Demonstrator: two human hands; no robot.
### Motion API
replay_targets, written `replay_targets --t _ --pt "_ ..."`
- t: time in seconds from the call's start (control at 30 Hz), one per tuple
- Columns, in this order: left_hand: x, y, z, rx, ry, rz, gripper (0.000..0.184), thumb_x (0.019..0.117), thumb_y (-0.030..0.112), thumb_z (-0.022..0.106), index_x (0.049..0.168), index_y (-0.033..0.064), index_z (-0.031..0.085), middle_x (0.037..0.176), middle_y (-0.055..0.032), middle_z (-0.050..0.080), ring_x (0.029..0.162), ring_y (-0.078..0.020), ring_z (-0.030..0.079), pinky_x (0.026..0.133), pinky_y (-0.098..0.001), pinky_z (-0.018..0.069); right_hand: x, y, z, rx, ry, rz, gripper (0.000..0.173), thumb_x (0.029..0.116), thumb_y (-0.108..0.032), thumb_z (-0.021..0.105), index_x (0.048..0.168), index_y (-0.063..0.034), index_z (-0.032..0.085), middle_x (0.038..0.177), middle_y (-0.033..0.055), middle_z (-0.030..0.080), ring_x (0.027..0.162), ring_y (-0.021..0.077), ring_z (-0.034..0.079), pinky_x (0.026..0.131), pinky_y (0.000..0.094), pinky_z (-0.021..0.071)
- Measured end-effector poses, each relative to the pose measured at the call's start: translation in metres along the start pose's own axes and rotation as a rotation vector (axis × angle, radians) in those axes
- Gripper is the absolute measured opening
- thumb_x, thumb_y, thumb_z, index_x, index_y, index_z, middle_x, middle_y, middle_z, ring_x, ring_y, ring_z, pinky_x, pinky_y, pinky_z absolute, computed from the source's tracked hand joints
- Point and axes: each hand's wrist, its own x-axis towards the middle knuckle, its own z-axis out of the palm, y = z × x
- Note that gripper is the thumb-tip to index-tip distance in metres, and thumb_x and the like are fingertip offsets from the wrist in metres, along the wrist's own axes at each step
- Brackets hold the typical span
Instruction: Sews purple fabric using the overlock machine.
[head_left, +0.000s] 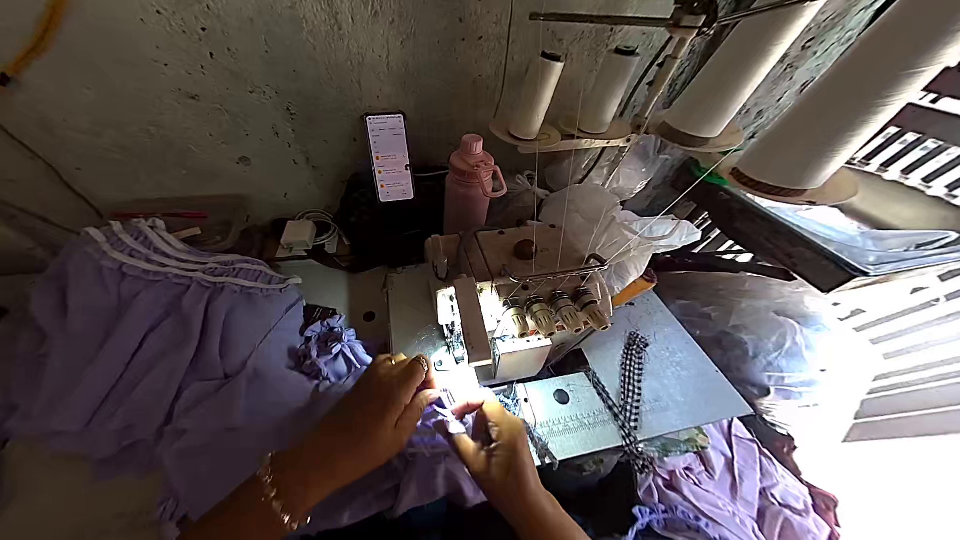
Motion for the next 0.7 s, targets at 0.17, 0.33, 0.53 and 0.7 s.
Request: replay_targets --t 0.17,0.33,0.53,0.7 --pt "-0.005 0.005 0.006 -0.098 -0.102 -0.092 0.031 0.102 0.024 0.05 0.096 -0.0002 0.068 0.086 -0.0147 0.066 0.082 -0.028 0.067 0.075 -0.0415 0.0545 0.005 0.008 -0.017 0.242 -0.056 0.074 0.017 0.092 -0.02 0.072 0.09 -0.0037 0.071 0.074 -0.0039 0.068 0.056 -0.0078 0.05 0.053 0.009 0.042" --pt "-0.005 0.001 0.004 -0.2 -0.172 -0.184 0.032 0.0994 0.029 0.059 0.09 0.0005 0.07 0.077 -0.0117 0.065 0.072 -0.0215 0.063 0.066 -0.0377 0.05 0.006 0.01 -0.022 0.28 -0.085 0.082 0.011 0.094 -0.014 0.068 0.093 -0.003 0.071 0.075 -0.0037 0.069 0.059 -0.0078 0.055 0.055 0.009 0.0456" --pt "-0.014 0.007 0.024 -0.039 0.095 -0.198 0.028 0.0918 0.031 0.063 0.082 0.0065 0.073 0.068 -0.0062 0.067 0.063 -0.0167 0.066 0.058 -0.0336 0.0509 0.011 0.007 -0.016 0.227 0.035 0.056 0.008 0.0895 -0.011 0.067 0.088 -0.0035 0.07 0.075 -0.0029 0.067 0.058 -0.0076 0.053 0.053 0.0087 0.0439" --pt "-0.008 0.002 0.044 0.186 0.259 -0.171 0.03 0.0903 0.033 0.061 0.077 0.0081 0.071 0.097 -0.0087 0.073 0.091 -0.0306 0.067 0.078 -0.046 0.0531 0.026 0.016 -0.009 0.014 0.073 0.01 0.013 0.0867 -0.02 0.07 0.084 -0.0069 0.074 0.091 0.0042 0.065 0.066 -0.001 0.055 0.057 0.013 0.0466"
